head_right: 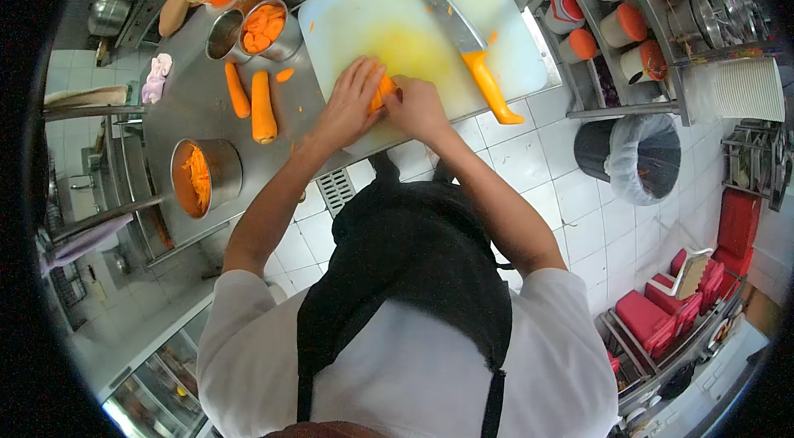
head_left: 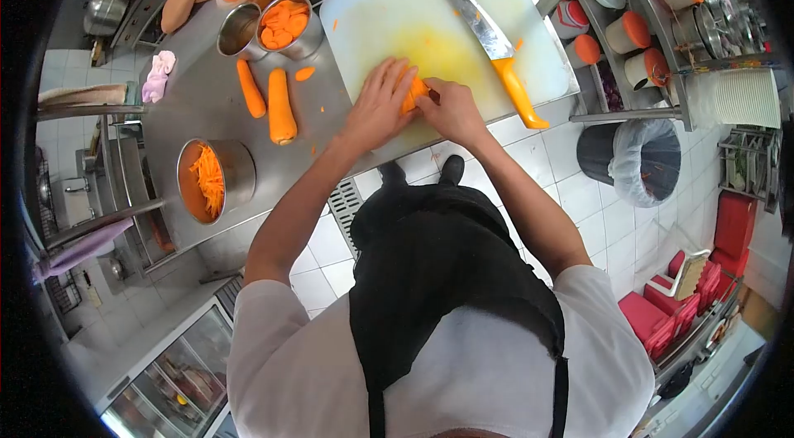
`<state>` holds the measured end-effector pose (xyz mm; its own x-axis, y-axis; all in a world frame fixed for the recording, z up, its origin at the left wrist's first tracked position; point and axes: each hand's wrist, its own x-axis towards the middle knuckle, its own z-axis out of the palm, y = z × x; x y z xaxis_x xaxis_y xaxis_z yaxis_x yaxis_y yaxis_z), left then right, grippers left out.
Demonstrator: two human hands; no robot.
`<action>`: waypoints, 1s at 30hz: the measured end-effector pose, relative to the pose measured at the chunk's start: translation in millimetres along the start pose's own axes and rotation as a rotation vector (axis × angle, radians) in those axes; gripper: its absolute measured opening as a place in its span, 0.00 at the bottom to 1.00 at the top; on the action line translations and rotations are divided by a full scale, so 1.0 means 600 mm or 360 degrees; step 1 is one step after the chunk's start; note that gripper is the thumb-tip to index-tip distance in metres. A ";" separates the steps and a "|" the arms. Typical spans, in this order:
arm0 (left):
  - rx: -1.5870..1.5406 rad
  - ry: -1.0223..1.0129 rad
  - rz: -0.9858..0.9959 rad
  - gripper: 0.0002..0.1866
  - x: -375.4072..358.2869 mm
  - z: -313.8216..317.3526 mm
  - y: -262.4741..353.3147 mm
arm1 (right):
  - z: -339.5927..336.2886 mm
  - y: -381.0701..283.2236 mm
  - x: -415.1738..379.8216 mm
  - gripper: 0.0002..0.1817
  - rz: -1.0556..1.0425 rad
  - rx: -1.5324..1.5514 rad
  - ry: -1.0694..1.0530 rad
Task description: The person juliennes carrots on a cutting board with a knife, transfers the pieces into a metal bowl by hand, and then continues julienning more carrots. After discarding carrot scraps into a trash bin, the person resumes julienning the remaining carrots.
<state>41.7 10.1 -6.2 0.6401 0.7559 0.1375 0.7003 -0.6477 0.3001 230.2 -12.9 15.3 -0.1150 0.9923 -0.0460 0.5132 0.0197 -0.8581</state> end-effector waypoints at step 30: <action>-0.0443 0.0414 -0.0122 0.22 -0.009 0.020 0.032 | -0.023 0.003 -0.002 0.19 -0.0071 -0.0154 0.0010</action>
<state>55.3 -7.6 -12.6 0.4627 0.8232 0.3291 0.6075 -0.5648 0.5585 243.1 -12.5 20.7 -0.1343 0.9909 -0.0053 0.5875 0.0753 -0.8057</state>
